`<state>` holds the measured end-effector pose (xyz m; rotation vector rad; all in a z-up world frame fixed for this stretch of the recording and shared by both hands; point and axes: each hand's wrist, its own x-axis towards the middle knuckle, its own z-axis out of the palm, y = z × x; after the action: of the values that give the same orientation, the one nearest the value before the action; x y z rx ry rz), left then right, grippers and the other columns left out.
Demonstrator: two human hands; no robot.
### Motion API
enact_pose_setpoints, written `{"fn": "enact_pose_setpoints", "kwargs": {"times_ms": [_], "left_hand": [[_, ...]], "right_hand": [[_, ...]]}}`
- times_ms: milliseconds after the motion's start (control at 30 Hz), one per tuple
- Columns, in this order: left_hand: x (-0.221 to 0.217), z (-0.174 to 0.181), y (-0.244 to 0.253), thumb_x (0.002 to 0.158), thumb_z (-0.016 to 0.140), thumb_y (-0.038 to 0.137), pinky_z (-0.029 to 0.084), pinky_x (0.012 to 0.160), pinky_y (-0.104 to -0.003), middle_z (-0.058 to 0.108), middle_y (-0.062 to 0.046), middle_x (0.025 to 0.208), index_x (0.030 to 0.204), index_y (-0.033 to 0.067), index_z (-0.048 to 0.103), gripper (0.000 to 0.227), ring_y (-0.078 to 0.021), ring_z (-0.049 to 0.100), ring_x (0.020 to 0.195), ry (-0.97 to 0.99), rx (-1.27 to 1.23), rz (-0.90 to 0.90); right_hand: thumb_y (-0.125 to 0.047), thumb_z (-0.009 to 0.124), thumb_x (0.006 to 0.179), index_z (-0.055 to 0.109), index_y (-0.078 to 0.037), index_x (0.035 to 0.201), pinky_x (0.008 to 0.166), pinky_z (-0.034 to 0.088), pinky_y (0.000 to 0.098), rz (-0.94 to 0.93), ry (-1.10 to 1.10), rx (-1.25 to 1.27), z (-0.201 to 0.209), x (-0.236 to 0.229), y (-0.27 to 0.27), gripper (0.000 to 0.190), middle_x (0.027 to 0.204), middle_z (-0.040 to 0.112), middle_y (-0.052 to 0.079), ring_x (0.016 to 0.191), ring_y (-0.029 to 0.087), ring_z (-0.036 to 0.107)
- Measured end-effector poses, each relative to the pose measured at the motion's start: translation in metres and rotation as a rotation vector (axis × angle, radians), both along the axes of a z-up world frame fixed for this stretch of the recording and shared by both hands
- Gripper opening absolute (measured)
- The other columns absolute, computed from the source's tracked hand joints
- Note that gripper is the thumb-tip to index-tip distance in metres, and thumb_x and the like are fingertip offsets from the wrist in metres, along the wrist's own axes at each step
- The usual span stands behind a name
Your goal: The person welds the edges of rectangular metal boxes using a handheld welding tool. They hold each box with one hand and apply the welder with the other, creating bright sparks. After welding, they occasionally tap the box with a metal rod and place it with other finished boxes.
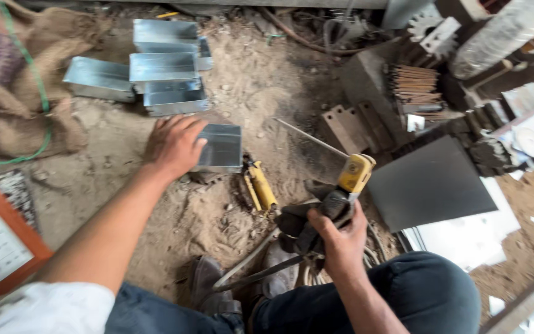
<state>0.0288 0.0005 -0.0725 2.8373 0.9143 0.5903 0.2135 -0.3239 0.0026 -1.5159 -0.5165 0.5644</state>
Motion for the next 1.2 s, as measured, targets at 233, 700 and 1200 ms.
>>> {"fn": "enact_pose_setpoints", "kwargs": {"times_ms": [233, 700, 1200], "left_hand": [[0.021, -0.026, 0.019, 0.092, 0.068, 0.028, 0.023, 0.12, -0.053, 0.051, -0.008, 0.151, 0.148, 0.0141, 0.049, 0.061, -0.0258, 0.045, 0.138, 0.346, -0.094, 0.064], [0.015, -0.024, 0.031, 0.09, 0.069, 0.013, 0.053, 0.066, -0.035, 0.069, -0.004, 0.076, 0.095, 0.0114, 0.068, 0.005, -0.0163, 0.065, 0.068, 0.211, 0.202, 0.076], [0.005, 0.027, 0.002, 0.078, 0.079, 0.02, 0.041, 0.109, -0.055, 0.066, -0.014, 0.133, 0.088, 0.0113, 0.069, 0.017, -0.0278, 0.06, 0.126, 0.076, 0.184, -0.073]], "right_hand": [[-0.02, 0.081, 0.074, 0.058, -0.002, 0.11, 0.076, 0.061, 0.0316, 0.041, 0.012, -0.035, 0.0, -0.001, -0.004, 0.046, 0.093, 0.062, 0.004, 0.082, 0.014, 0.065], [-0.02, 0.081, 0.074, 0.058, -0.002, 0.108, 0.074, 0.061, 0.0316, 0.073, -0.069, -0.053, 0.002, -0.007, -0.005, 0.045, 0.091, 0.062, 0.005, 0.08, 0.014, 0.065], [-0.02, 0.08, 0.074, 0.064, 0.0, 0.117, 0.081, 0.059, 0.0322, 0.117, -0.125, -0.053, 0.015, -0.017, -0.001, 0.049, 0.095, 0.068, 0.007, 0.085, 0.015, 0.068]]}}
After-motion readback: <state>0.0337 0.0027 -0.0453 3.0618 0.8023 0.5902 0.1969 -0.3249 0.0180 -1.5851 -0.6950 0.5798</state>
